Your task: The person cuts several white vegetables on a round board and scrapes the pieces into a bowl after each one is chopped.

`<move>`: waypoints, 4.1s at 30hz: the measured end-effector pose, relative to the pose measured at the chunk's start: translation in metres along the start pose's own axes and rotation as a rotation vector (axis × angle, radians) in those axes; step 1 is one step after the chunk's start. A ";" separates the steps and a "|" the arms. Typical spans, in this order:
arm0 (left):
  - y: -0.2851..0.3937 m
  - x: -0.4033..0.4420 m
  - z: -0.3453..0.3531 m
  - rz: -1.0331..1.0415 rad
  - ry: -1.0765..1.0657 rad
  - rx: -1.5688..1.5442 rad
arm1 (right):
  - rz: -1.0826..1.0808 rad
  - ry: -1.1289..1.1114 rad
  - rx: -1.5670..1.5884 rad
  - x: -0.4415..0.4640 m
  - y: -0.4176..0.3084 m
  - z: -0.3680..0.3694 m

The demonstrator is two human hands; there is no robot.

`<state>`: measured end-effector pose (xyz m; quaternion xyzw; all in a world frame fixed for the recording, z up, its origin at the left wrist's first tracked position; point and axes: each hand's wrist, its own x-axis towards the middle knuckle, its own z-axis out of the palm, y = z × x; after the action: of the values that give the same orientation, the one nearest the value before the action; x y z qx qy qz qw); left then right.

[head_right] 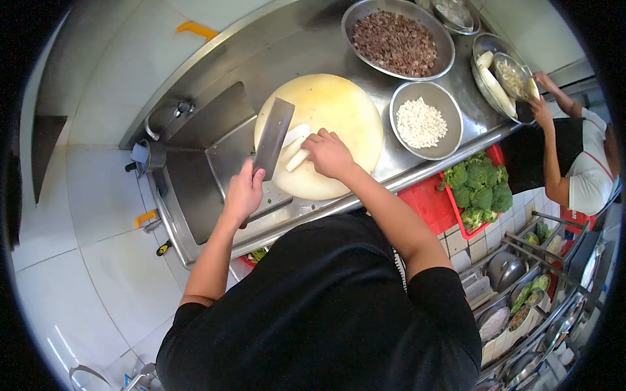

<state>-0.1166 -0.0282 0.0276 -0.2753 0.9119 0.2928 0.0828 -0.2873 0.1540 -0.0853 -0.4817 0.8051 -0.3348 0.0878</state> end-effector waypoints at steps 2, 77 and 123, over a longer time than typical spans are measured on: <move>-0.006 0.000 0.005 0.028 0.025 0.016 | 0.028 -0.157 -0.116 0.005 0.001 0.005; 0.032 -0.028 0.037 0.011 -0.378 0.200 | -0.202 0.249 -0.006 -0.055 -0.004 0.021; -0.009 0.002 0.066 0.039 -0.212 0.086 | -0.073 0.142 -0.019 -0.093 -0.009 -0.001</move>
<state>-0.1139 0.0033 -0.0317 -0.2212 0.9149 0.2826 0.1849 -0.2331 0.2293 -0.0962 -0.4865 0.7944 -0.3634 0.0138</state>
